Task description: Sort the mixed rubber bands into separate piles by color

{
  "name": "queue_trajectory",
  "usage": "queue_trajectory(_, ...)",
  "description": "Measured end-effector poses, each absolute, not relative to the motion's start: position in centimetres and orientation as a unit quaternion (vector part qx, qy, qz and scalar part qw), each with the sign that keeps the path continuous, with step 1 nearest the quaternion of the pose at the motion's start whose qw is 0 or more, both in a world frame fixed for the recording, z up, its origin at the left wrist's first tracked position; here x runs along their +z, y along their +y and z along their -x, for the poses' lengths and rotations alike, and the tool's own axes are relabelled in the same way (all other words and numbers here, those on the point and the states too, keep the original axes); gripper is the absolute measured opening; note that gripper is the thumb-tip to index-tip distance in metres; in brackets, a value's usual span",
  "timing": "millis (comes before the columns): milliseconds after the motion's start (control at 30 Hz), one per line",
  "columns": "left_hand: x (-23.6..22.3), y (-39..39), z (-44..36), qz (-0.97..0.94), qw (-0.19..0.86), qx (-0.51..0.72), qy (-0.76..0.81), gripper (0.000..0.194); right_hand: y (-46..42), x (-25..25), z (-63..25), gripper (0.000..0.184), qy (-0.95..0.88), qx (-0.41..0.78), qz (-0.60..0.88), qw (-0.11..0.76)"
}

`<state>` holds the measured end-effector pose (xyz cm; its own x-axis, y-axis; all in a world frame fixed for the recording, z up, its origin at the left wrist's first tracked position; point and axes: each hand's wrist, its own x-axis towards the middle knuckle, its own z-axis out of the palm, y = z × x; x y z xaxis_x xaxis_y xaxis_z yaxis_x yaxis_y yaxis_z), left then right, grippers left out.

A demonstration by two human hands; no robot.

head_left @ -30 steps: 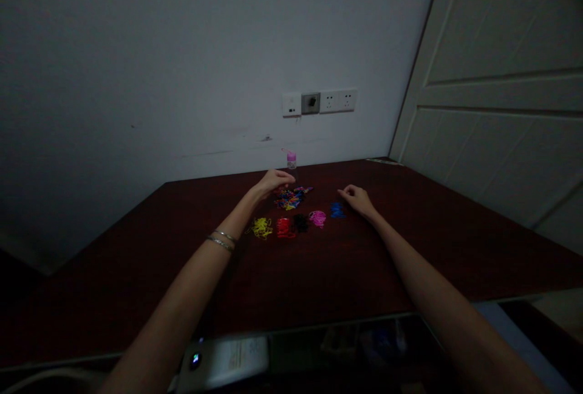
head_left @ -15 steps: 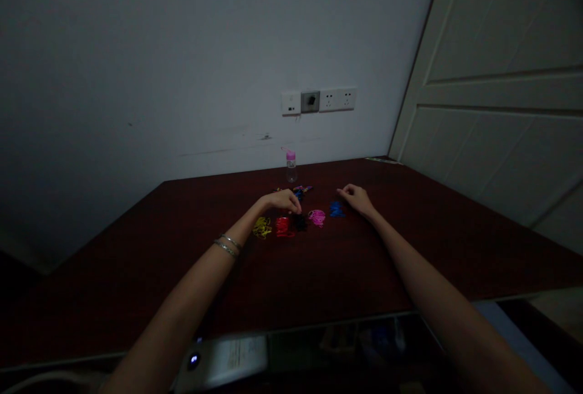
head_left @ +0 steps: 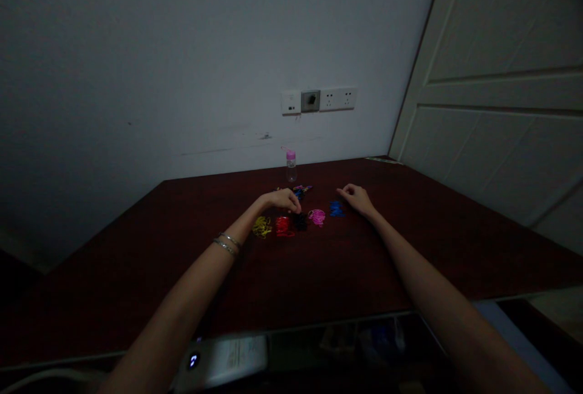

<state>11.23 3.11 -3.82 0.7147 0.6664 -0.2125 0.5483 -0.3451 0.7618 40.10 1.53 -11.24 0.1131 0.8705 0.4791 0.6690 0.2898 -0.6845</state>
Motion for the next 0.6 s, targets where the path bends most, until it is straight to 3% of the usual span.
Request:
queue_trajectory(200, -3.7, 3.9, -10.9, -0.810, 0.419, 0.120, 0.392, 0.019, 1.4, -11.1, -40.0, 0.040, -0.658, 0.104, 0.590, 0.457)
queue_trajectory(400, -4.8, 6.0, -8.5, -0.689, 0.288, 0.416, 0.519, 0.043, 1.2, -11.0, -39.9, 0.041, -0.654, 0.108, 0.592, 0.459)
queue_trajectory(600, -7.1, 8.1, -3.0, -0.538, 0.256, 0.526, 0.607, 0.042, 1.5, -11.2, -40.0, 0.040, -0.656, 0.111, 0.598, 0.447)
